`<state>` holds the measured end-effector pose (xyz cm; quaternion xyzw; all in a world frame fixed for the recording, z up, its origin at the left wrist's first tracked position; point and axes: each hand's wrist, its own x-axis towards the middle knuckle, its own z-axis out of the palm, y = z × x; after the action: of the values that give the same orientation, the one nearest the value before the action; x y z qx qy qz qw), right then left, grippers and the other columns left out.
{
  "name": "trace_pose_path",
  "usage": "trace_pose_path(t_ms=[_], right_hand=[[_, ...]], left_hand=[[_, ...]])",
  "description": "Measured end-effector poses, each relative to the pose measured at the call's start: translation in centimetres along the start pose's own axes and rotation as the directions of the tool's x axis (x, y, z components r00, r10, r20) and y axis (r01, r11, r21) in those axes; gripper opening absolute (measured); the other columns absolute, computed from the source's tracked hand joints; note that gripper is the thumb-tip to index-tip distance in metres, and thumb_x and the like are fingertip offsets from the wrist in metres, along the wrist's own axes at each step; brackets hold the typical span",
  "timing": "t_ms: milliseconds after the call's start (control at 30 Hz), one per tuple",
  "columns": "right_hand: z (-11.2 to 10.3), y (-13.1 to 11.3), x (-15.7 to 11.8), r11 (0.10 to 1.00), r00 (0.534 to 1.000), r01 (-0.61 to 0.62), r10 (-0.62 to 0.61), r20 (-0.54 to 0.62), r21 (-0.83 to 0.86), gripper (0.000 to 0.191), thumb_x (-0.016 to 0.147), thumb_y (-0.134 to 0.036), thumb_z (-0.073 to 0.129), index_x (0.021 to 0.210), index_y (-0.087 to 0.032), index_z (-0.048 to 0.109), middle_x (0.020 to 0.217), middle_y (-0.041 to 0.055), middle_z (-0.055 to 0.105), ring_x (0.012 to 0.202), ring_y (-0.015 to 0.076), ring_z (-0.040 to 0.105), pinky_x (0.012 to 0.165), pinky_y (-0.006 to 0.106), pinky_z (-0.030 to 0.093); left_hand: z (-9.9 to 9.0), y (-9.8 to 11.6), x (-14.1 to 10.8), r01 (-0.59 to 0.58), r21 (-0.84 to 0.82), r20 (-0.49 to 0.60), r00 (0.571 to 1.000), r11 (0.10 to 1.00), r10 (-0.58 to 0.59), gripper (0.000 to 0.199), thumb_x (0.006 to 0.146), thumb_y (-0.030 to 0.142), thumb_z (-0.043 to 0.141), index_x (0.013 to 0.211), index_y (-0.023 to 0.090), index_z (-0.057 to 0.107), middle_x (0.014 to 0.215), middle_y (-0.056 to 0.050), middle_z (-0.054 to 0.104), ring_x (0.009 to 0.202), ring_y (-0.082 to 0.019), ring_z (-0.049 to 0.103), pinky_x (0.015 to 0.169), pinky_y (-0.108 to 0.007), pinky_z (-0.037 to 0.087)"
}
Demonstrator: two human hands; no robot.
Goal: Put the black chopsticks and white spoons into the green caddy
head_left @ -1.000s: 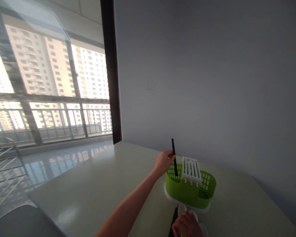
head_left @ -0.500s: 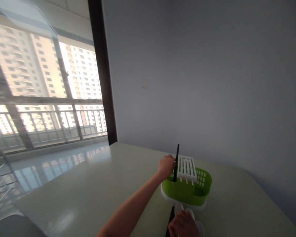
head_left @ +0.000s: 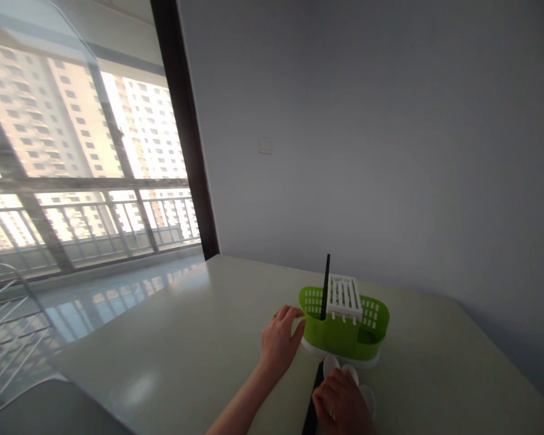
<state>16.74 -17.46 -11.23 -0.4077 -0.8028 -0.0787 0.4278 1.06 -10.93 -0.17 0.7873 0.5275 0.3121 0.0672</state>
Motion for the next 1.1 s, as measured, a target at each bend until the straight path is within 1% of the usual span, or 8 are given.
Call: trace_pose_path(t_ms=[100,167,300,567,867,967,1033,1100], right_hand=[[-0.2,-0.3,-0.3,0.998,0.992,-0.069,0.067,0.105,0.014,0.014,0.080,-0.016,0.050,0.067,-0.020,0.053,0.071,-0.0007,0.056,0.075,0.0170,0.046,0.074,0.032,0.030],[-0.5,-0.6,-0.4,0.992,0.976,-0.126,0.123,0.178,0.004,0.015,0.081,-0.016,0.053,0.067,-0.020,0.054,0.074,-0.0005,0.056,0.079,0.0178,0.046,0.076,0.033,0.030],[-1.1,-0.8,-0.2,0.984,0.949,-0.176,0.179,0.258,-0.035,0.016,0.082,-0.016,0.056,0.067,-0.021,0.056,0.076,-0.0005,0.054,0.082,0.0184,0.045,0.076,0.035,0.031],[-2.0,-1.1,0.7,0.983,0.926,-0.164,0.182,0.331,-0.083,0.010,0.080,-0.016,0.060,0.074,-0.023,0.062,0.078,0.0004,0.056,0.082,0.0195,0.047,0.076,0.035,0.033],[-2.5,-1.5,0.9,0.983,0.913,-0.168,0.185,0.365,-0.078,0.008,0.080,-0.018,0.061,0.079,-0.025,0.062,0.080,0.0003,0.057,0.084,0.0204,0.048,0.078,0.037,0.034],[-2.5,-1.6,0.9,0.981,0.905,-0.180,0.194,0.379,-0.072,0.007,0.082,-0.019,0.060,0.081,-0.025,0.062,0.082,0.0002,0.057,0.085,0.0202,0.048,0.079,0.037,0.034],[-2.4,-1.5,0.9,0.979,0.900,-0.188,0.202,0.385,-0.074,0.006,0.081,-0.019,0.060,0.081,-0.025,0.062,0.083,0.0003,0.058,0.087,0.0205,0.048,0.081,0.037,0.033],[-2.3,-1.5,0.8,0.978,0.897,-0.192,0.206,0.390,-0.075,0.006,0.081,-0.019,0.060,0.081,-0.025,0.062,0.085,0.0004,0.058,0.089,0.0209,0.047,0.083,0.038,0.033]], left_hand=[[1.4,-1.3,-5.0,0.068,-0.025,0.125,0.990,0.997,-0.065,0.016,0.087,0.030,0.041,0.091,0.024,0.056,0.095,0.001,0.059,0.089,-0.013,0.055,0.074,-0.023,0.040],[2.3,-1.7,-7.5,0.097,-0.015,0.230,0.969,0.995,-0.091,0.013,0.084,0.030,0.046,0.088,0.025,0.057,0.091,0.002,0.059,0.089,-0.014,0.054,0.073,-0.023,0.039],[3.5,-1.7,-10.2,0.104,0.036,0.359,0.927,0.994,-0.110,0.011,0.077,0.033,0.054,0.085,0.026,0.059,0.093,0.001,0.059,0.094,-0.017,0.053,0.076,-0.025,0.039],[3.6,-1.4,-10.2,0.104,0.117,0.417,0.897,0.988,-0.144,0.015,0.073,0.035,0.060,0.085,0.027,0.060,0.097,0.001,0.059,0.095,-0.019,0.055,0.075,-0.027,0.042],[1.8,-3.2,-9.8,0.117,0.173,0.432,0.883,0.978,-0.182,0.017,0.071,0.035,0.061,0.086,0.028,0.061,0.095,0.002,0.061,0.092,-0.019,0.059,0.072,-0.026,0.044],[1.4,-3.7,-9.3,0.123,0.284,0.429,0.871,0.951,-0.240,0.018,0.072,0.029,0.058,0.089,0.025,0.061,0.094,-0.001,0.062,0.086,-0.020,0.062,0.069,-0.027,0.046],[1.5,-3.9,-8.7,0.135,0.417,0.378,0.873,0.899,-0.307,0.020,0.076,0.020,0.051,0.092,0.020,0.062,0.095,-0.006,0.063,0.086,-0.023,0.063,0.068,-0.030,0.049],[1.7,-4.0,-8.0,0.149,0.530,0.305,0.885,0.835,-0.351,0.029,0.079,0.008,0.038,0.093,0.015,0.063,0.094,-0.011,0.063,0.087,-0.025,0.063,0.067,-0.033,0.050]])
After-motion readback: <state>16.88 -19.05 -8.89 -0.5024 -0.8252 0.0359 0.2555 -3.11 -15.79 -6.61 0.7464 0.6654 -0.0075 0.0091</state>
